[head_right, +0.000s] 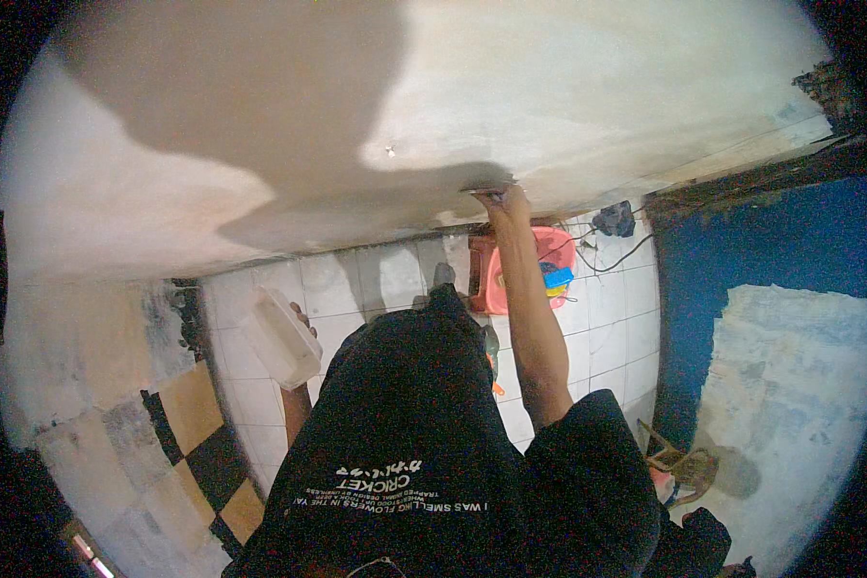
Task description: The person applies a white substance from a container onto a wall using a red trowel, spreading it across several areas.
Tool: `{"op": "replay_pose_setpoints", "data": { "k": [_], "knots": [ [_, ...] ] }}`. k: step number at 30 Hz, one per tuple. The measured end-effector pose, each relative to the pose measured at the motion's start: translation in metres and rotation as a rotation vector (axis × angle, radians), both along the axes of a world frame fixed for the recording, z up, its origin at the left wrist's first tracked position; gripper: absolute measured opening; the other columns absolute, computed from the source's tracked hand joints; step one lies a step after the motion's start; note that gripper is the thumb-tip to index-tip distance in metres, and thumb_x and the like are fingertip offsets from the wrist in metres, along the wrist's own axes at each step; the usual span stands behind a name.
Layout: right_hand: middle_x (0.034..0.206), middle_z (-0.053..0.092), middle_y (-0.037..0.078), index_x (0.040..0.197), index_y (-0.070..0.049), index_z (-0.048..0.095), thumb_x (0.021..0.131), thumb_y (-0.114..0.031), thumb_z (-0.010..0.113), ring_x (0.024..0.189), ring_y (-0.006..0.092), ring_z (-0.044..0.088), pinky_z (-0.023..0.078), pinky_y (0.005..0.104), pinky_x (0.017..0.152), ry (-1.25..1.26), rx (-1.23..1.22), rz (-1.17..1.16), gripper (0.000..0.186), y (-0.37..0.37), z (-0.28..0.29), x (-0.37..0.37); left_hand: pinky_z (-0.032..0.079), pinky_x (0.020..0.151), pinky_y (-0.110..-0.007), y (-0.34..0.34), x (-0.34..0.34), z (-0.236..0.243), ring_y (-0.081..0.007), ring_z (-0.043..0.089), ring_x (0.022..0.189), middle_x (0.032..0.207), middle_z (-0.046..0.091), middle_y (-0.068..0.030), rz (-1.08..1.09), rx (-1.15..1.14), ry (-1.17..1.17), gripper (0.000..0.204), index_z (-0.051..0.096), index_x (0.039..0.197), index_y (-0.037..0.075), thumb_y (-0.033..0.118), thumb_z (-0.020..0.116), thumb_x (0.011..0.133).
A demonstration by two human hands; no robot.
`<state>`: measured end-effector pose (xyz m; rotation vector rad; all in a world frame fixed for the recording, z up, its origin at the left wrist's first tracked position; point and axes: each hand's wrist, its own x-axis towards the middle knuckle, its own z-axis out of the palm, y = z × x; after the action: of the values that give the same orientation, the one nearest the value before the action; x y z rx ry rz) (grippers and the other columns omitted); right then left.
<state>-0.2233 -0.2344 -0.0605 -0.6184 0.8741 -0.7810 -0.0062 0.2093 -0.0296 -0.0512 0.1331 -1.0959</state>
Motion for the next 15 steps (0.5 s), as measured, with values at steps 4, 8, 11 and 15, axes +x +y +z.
{"op": "replay_pose_setpoints", "data": {
  "k": [4, 8, 11, 15],
  "knots": [
    [0.107, 0.056, 0.025, 0.099, 0.017, 0.053, 0.082, 0.006, 0.048, 0.100, 0.0278, 0.056, 0.049, 0.0466, 0.091, -0.023, -0.010, -0.032, 0.021, 0.031, 0.105, -0.014, 0.038, 0.094, -0.059, 0.001, -0.005, -0.006, -0.0388, 0.045, 0.115, 0.130, 0.041, -0.0217, 0.046, 0.085, 0.007, 0.067, 0.033, 0.136, 0.011, 0.051, 0.050, 0.086],
    [0.106, 0.058, 0.020, 0.104, 0.012, 0.053, 0.081, 0.005, 0.052, 0.099, 0.0266, 0.057, 0.049, 0.0428, 0.089, 0.414, -0.459, 0.090, 0.024, 0.078, 0.196, -0.050, 0.034, 0.098, -0.059, 0.002, 0.004, -0.011, -0.0391, 0.040, 0.120, 0.136, 0.036, -0.0200, -0.018, -0.011, -0.030, 0.065, 0.032, 0.138, 0.012, 0.047, 0.051, 0.087],
    [0.107, 0.059, 0.017, 0.108, 0.008, 0.052, 0.082, 0.006, 0.050, 0.099, 0.0281, 0.058, 0.048, 0.0417, 0.089, -0.223, 0.012, -0.316, 0.026, 0.110, 0.269, -0.034, 0.032, 0.099, -0.059, 0.015, 0.014, -0.018, -0.0384, 0.038, 0.123, 0.138, 0.034, -0.0186, -0.012, -0.004, -0.052, 0.065, 0.031, 0.139, 0.013, 0.046, 0.051, 0.086],
    [0.102, 0.060, 0.011, 0.107, 0.003, 0.054, 0.087, -0.002, 0.053, 0.087, 0.0184, 0.059, 0.050, 0.0347, 0.074, -0.191, -0.813, -0.520, 0.021, 0.144, 0.335, 0.003, 0.031, 0.099, -0.059, 0.032, 0.029, -0.026, -0.0371, 0.038, 0.123, 0.138, 0.036, -0.0176, -0.062, 0.013, 0.098, 0.065, 0.032, 0.138, 0.012, 0.048, 0.049, 0.087]
  ]
}}
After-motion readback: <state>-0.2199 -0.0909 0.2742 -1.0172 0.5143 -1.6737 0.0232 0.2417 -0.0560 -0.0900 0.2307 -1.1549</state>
